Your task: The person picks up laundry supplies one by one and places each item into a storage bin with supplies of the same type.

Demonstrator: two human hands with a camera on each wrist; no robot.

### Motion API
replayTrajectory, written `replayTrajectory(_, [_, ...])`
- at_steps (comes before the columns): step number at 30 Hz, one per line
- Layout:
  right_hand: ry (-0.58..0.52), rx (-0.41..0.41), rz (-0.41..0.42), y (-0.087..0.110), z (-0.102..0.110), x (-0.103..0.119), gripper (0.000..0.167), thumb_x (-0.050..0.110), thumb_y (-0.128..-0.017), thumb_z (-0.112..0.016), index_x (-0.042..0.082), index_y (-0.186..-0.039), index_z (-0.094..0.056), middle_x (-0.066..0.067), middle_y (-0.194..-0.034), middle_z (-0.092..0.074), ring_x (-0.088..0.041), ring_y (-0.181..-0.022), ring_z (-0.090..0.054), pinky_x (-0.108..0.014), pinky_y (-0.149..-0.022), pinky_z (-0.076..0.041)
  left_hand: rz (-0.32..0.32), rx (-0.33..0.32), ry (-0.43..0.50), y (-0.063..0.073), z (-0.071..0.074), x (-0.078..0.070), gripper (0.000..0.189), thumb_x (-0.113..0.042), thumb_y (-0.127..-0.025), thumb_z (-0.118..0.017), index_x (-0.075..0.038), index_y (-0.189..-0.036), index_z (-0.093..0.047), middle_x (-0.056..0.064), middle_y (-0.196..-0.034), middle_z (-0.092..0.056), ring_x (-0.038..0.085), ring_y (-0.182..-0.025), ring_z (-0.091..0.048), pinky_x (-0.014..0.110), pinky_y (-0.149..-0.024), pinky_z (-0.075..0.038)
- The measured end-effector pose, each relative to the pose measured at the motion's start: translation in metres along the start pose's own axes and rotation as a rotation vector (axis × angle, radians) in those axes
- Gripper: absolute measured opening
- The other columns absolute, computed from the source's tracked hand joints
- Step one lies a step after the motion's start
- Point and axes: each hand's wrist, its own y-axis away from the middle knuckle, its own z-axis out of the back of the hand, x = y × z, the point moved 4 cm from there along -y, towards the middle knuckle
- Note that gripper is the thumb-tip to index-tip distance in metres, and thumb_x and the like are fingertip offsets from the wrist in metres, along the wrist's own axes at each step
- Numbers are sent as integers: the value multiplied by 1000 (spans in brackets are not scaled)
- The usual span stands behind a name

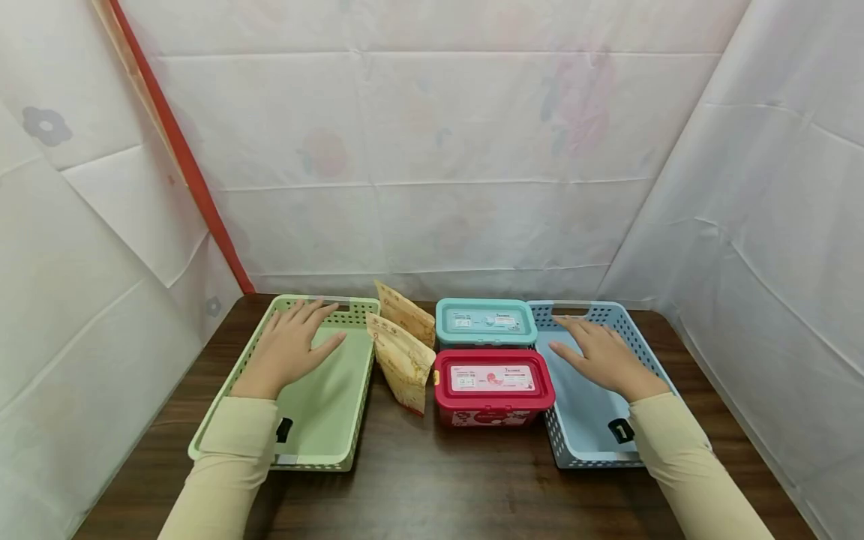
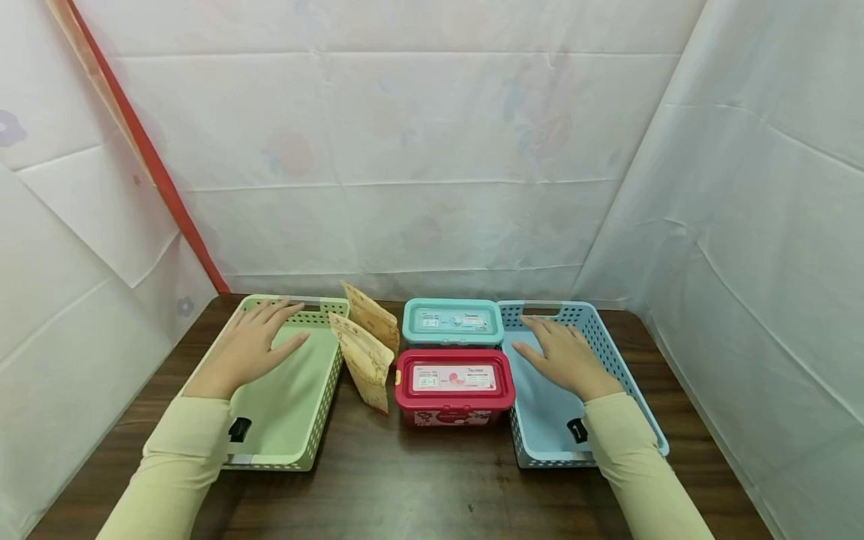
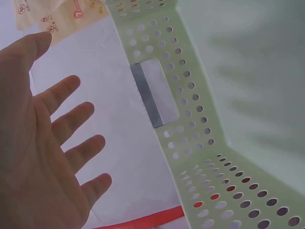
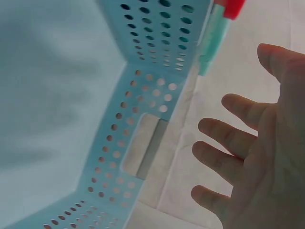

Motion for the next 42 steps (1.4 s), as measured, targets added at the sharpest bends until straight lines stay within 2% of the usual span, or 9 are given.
replayTrajectory(5, [-12,-4,19,1,6,8,69,55,-102,-48,7,-151,-44,-24,-149,-45,-48,-136,-38,-73,-108,-22,-14,-7,-13,-2,2,0,66,-57,-101,-49,-14,-151,-46,18,-156,-38,45,-144,-26,68,-114,-13])
replayTrajectory(8, [-27,-8,30,2,9,13,64,48,-102,-53,7,-151,-45,-23,-148,-47,-47,-135,-39,-72,-108,-24,-28,-20,1,-3,3,-1,62,-54,-101,-52,-13,-148,-50,18,-151,-44,45,-140,-34,67,-112,-20])
replayTrajectory(14, [-123,27,24,3,13,23,68,48,-101,-55,7,-153,-40,-24,-149,-44,-46,-136,-38,-67,-105,-36,-50,-35,130,-6,5,-4,56,-53,-103,-50,-12,-141,-58,15,-139,-57,42,-129,-47,63,-106,-34])
replayTrajectory(21, [-159,23,64,5,17,34,69,47,-101,-56,5,-153,-40,-23,-149,-45,-44,-136,-40,-64,-103,-39,-58,-17,194,-9,5,-8,56,-53,-103,-49,-11,-139,-60,15,-138,-58,41,-130,-47,64,-106,-33])
replayTrajectory(30, [-246,13,97,7,14,51,64,38,-99,-64,5,-151,-44,-20,-148,-47,-43,-137,-41,-63,-103,-41,-89,1,407,-10,2,-12,53,-44,-103,-55,-11,-145,-53,13,-146,-51,37,-135,-43,61,-106,-37])
replayTrajectory(37, [-260,10,140,8,10,63,60,35,-100,-63,6,-149,-46,-19,-147,-49,-40,-136,-42,-62,-105,-39,-88,11,473,-9,3,-13,53,-43,-103,-55,-11,-145,-53,13,-144,-53,36,-131,-48,61,-103,-40])
replayTrajectory(42, [-303,-1,171,6,7,74,58,33,-99,-65,6,-148,-48,-17,-148,-49,-39,-137,-42,-61,-106,-38,-60,35,546,-10,4,-15,48,-38,-104,-56,-12,-144,-54,11,-139,-57,33,-125,-54,60,-101,-42])
